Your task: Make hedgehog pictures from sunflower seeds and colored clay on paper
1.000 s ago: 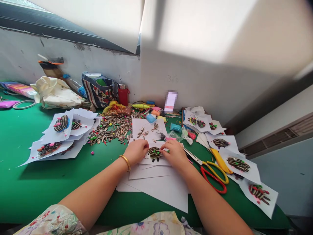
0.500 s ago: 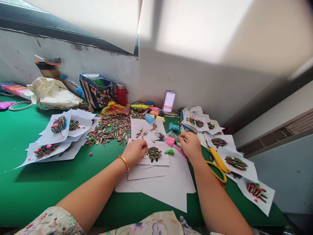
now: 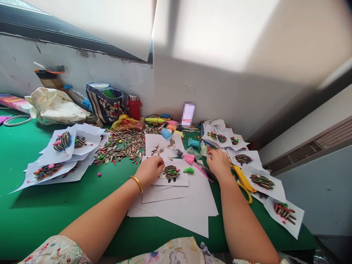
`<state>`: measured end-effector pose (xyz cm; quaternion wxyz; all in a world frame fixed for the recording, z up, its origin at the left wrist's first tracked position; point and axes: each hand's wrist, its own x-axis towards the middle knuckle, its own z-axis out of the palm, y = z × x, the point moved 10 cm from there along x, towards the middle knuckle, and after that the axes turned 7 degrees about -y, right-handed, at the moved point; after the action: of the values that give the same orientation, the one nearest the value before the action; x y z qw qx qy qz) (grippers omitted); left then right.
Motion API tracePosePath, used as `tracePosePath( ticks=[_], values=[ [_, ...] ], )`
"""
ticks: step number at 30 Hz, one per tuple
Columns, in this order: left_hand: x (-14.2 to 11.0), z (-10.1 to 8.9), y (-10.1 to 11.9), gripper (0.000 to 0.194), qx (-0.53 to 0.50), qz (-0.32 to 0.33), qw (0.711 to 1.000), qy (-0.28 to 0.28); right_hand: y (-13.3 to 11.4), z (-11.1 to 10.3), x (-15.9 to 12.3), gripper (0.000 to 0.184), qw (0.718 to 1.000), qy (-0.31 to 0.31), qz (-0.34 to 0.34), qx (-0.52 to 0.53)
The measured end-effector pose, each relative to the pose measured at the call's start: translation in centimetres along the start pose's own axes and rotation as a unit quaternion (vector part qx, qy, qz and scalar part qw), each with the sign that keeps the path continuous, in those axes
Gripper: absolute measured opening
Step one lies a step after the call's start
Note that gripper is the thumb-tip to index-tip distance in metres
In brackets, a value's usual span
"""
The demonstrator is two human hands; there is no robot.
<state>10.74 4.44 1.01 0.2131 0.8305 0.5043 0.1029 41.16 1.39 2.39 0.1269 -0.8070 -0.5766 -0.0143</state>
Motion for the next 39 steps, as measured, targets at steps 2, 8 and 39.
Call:
tracePosePath(
  ticks=[2, 8, 39],
  values=[
    [0.0, 0.0, 0.0, 0.017, -0.002, -0.001, 1.0, 0.0, 0.0, 0.0, 0.0, 0.027, 1.0, 0.001, 0.005, 0.008],
    [0.0, -0.1, 0.1, 0.016, -0.008, 0.001, 1.0, 0.009, -0.5, -1.1, 0.6, 0.027, 0.999, 0.035, 0.014, 0.018],
    [-3.1, -3.1, 4.8, 0.017, -0.298, 0.212, 0.92, 0.138, -14.3, -2.7, -8.1, 0.015, 0.928, 0.078, -0.282, 0.232]
  ],
)
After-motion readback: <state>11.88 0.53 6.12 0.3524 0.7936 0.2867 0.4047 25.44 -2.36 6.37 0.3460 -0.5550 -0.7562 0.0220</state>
